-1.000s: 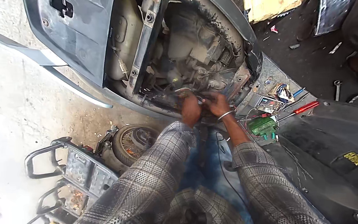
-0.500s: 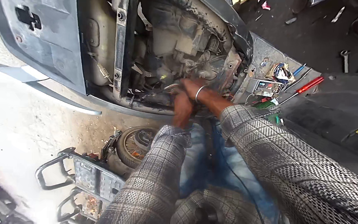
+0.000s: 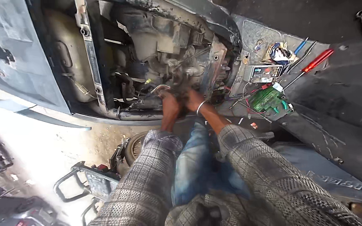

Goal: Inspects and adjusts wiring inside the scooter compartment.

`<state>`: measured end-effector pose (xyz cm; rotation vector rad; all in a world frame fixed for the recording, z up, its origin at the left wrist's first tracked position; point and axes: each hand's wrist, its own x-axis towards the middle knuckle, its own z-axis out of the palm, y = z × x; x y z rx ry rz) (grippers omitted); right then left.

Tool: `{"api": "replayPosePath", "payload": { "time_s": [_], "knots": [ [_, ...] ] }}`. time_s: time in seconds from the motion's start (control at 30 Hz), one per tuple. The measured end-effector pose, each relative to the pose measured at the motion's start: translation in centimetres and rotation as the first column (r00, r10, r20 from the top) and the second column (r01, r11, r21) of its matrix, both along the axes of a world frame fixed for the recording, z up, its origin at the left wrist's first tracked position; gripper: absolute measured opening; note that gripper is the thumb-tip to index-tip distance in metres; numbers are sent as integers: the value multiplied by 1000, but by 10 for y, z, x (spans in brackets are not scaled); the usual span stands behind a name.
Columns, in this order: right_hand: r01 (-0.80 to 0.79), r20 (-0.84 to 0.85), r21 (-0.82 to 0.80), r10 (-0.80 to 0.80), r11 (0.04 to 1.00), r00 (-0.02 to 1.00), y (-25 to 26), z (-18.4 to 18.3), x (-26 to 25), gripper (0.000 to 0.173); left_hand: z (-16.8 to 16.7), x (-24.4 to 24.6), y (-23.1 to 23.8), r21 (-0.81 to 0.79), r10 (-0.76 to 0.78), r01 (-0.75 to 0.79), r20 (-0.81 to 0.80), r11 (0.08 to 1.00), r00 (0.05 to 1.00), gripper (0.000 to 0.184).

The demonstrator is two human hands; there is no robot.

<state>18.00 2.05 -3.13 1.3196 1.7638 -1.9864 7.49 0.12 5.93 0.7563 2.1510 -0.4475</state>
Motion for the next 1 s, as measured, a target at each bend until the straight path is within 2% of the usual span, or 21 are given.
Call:
{"api": "replayPosePath", "payload": {
  "time_s": [0.13, 0.23, 0.37, 0.47, 0.6, 0.73, 0.77, 0.83, 0.93, 1.0],
  "knots": [
    [102, -73, -17, -103, 995, 992, -7, -9, 0, 65, -7, -10, 10, -116, -10, 14, 34, 993, 999, 61],
    [204, -131, -174, -228, 963, 965, -10, -11, 3, 71, -14, -18, 11, -115, -3, 13, 84, 993, 996, 54],
    [176, -227, -412, -288, 894, 930, -1, -22, 9, 77, -24, -34, 4, -68, 5, 10, 209, 998, 978, 52],
    [110, -285, -478, -273, 871, 919, 9, -28, 14, 75, -23, -38, 4, -5, -90, 97, 318, 995, 944, 47],
    [-56, -368, -380, -95, 923, 925, 19, -37, 9, 82, -25, -43, 0, 31, -127, 124, 356, 992, 926, 55],
    [-39, -371, -335, -93, 941, 924, 24, -33, 8, 81, -25, -40, 1, 13, -130, 133, 315, 991, 940, 63],
    [-40, -372, -280, -70, 959, 926, 26, -30, 6, 79, -23, -39, 2, 10, -122, 125, 310, 992, 943, 64],
    [-124, -360, -51, 98, 991, 928, 34, -23, 4, 75, -22, -37, 1, 4, -93, 96, 287, 995, 954, 66],
    [-327, -256, 328, 417, 886, 872, 50, -9, -4, 70, -20, -35, 2, 9, -79, 79, 226, 997, 971, 62],
    [-364, -216, 393, 469, 845, 856, 55, -5, -7, 65, -18, -32, 3, 11, -65, 64, 196, 998, 978, 61]
  ]
}}
